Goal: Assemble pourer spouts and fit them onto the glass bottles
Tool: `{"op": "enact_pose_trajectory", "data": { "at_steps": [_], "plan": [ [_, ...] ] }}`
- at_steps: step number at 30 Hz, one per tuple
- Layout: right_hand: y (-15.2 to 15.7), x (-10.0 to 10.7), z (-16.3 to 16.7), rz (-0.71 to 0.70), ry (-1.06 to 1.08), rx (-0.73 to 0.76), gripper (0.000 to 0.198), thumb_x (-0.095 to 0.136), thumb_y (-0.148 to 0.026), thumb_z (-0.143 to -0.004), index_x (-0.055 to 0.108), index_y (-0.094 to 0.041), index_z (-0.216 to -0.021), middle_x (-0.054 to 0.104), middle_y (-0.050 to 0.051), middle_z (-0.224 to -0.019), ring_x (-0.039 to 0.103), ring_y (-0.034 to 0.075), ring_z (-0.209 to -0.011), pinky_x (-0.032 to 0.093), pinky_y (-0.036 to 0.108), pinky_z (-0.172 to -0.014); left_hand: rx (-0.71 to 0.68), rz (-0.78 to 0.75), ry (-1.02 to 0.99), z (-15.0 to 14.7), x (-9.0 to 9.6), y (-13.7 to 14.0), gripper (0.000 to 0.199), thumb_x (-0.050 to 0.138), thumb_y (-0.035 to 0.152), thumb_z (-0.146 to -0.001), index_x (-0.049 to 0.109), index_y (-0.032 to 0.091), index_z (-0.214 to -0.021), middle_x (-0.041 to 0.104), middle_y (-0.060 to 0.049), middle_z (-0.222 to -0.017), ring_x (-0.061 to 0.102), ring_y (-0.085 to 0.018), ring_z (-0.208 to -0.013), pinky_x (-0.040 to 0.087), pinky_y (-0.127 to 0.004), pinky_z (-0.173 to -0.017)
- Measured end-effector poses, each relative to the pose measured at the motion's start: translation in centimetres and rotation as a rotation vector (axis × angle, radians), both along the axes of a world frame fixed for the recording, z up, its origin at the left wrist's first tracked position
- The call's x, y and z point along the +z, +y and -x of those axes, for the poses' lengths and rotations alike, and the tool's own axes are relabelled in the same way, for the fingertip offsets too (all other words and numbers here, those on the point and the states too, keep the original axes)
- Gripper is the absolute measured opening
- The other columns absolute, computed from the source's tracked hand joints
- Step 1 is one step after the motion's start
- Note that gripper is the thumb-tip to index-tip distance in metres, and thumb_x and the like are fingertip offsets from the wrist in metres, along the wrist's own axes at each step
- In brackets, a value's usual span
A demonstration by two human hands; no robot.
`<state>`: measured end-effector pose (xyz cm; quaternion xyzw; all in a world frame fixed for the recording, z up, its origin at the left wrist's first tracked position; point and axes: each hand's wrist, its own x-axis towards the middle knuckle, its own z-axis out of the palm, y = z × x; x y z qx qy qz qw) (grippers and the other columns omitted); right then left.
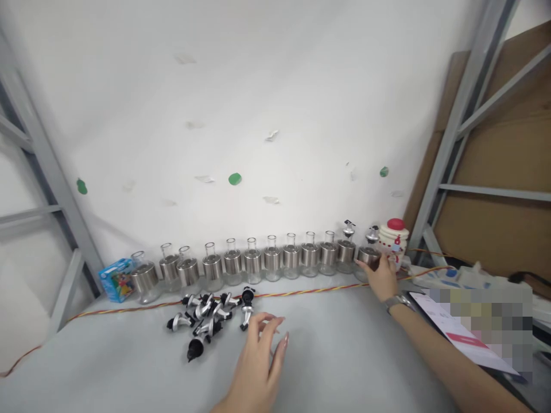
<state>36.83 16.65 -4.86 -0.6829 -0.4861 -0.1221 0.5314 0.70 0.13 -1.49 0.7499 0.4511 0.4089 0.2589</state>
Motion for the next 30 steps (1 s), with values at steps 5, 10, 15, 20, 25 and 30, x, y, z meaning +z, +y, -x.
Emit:
{"op": "enact_pose_trajectory", "data": {
  "at_steps": [5, 10, 15, 20, 25, 30],
  "plan": [
    [-0.8, -0.9, -0.7, -0.002, -0.140, -0.111, 0.064, 0.048, -0.045, -0.072, 0.044, -0.002, -0.119, 0.051, 0.022, -0.097, 0.044, 0.037, -0.096, 0.036, 0.048, -0.079, -0.001, 0.013, 0.039, -0.3, -0.4, 0.0, 0.029, 0.034, 0.030, -0.086, 0.048, 0.025, -0.111, 0.037, -0.009, -0.115, 0.050, -0.017, -0.098, 0.045, -0.033, -0.083],
    [-1.2, -0.3, -0.4, -0.032, -0.182, -0.092, 0.049, 0.042, -0.032, -0.075, 0.045, -0.003, -0.115, 0.049, 0.021, -0.098, 0.044, 0.035, -0.096, 0.037, 0.048, -0.078, -0.021, 0.048, 0.154, -0.8, -0.3, -0.1, 0.028, 0.034, 0.028, -0.084, 0.051, 0.020, -0.106, 0.042, -0.010, -0.104, 0.052, -0.018, -0.091, 0.045, -0.035, -0.081],
    [-1.4, 1.7, 3.8, -0.019, -0.318, 0.058, 0.036, 0.039, -0.028, -0.079, 0.049, -0.016, -0.111, 0.051, 0.012, -0.108, 0.045, 0.025, -0.104, 0.034, 0.040, -0.089, -0.007, 0.035, 0.255, -1.0, -0.7, -0.3, 0.031, 0.033, 0.026, -0.084, 0.051, 0.020, -0.108, 0.048, -0.008, -0.093, 0.055, -0.017, -0.079, 0.045, -0.032, -0.075],
    [0.7, 3.4, 7.9, 0.057, -0.320, 0.074, 0.048, 0.042, -0.038, -0.079, 0.043, -0.010, -0.118, 0.052, 0.017, -0.109, 0.044, 0.028, -0.103, 0.034, 0.041, -0.088, 0.283, -0.047, 0.517, 0.1, -0.9, 1.2, 0.032, 0.039, 0.024, -0.081, 0.049, 0.017, -0.111, 0.049, -0.011, -0.101, 0.054, -0.023, -0.088, 0.045, -0.033, -0.072],
    [2.1, 3.6, 9.2, 0.134, -0.234, 0.027, 0.056, 0.049, -0.040, -0.074, 0.043, -0.003, -0.115, 0.055, 0.022, -0.100, 0.047, 0.033, -0.096, 0.035, 0.043, -0.082, 0.623, -0.153, 0.721, 2.1, -0.6, 3.7, 0.024, 0.052, 0.024, -0.076, 0.052, 0.012, -0.097, 0.051, -0.012, -0.097, 0.051, -0.024, -0.092, 0.044, -0.032, -0.072],
    [2.3, 3.2, 10.0, 0.172, -0.138, 0.010, 0.062, 0.056, -0.040, -0.067, 0.041, -0.007, -0.117, 0.057, 0.021, -0.099, 0.046, 0.036, -0.097, 0.033, 0.047, -0.080, 0.602, -0.175, 0.820, 2.9, -0.7, 4.6, 0.019, 0.053, 0.025, -0.076, 0.056, 0.012, -0.090, 0.056, -0.010, -0.089, 0.050, -0.025, -0.091, 0.042, -0.033, -0.073]
  ]
}}
